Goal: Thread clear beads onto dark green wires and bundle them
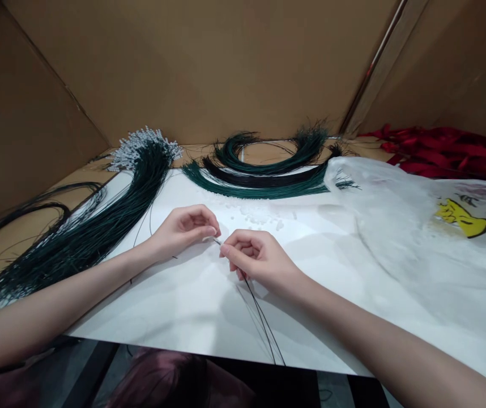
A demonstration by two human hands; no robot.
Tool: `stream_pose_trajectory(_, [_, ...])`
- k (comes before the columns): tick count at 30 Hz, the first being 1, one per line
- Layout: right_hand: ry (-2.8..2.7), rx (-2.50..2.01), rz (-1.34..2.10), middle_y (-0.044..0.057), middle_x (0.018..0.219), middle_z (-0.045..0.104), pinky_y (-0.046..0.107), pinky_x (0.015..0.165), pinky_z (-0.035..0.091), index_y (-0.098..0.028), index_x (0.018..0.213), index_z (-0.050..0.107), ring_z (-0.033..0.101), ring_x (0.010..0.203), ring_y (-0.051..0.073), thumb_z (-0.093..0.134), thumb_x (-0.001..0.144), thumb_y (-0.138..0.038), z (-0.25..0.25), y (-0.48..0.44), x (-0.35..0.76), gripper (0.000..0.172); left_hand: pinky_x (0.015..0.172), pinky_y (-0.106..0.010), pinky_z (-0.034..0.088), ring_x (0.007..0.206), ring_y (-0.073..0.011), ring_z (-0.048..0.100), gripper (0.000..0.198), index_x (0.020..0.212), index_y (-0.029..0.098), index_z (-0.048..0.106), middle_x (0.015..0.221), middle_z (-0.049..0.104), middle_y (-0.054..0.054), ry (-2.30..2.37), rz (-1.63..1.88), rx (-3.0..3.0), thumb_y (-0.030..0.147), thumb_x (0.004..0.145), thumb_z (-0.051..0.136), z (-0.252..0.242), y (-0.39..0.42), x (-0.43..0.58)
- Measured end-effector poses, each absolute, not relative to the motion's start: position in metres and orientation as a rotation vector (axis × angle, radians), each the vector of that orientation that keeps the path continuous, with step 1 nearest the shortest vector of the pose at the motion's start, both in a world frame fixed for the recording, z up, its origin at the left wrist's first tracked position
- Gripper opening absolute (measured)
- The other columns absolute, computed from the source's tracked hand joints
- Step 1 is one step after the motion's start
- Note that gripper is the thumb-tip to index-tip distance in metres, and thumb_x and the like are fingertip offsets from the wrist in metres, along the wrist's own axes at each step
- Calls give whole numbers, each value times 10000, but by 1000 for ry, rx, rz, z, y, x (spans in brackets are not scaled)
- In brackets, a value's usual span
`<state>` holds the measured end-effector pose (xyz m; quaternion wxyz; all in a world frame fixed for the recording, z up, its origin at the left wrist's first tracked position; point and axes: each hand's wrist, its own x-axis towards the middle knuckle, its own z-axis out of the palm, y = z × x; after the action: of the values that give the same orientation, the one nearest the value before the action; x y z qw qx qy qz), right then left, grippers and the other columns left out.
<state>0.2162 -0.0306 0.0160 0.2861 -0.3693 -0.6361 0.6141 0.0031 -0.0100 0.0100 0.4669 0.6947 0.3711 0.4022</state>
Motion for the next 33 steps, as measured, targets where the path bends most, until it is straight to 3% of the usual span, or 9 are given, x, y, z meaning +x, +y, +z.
stream_pose_trajectory(8, [-1729,-987,1608,-19,611,567,196,466,386,-153,813,612,508,495,77,649,856,-327,16,-31,218,183,753,-232,532,763,-108,670,260,888,136,641,828,695,-23,741,1027,1375,147,692,810,2,-21,7])
stream_pose_trajectory(33, [-1915,-1012,1358,-38,541,501,206,472,331,-144,709,632,439,492,70,603,834,-219,22,-32,218,148,681,-202,535,736,-113,690,165,879,144,689,806,726,-31,749,989,1326,193,752,782,0,-22,8])
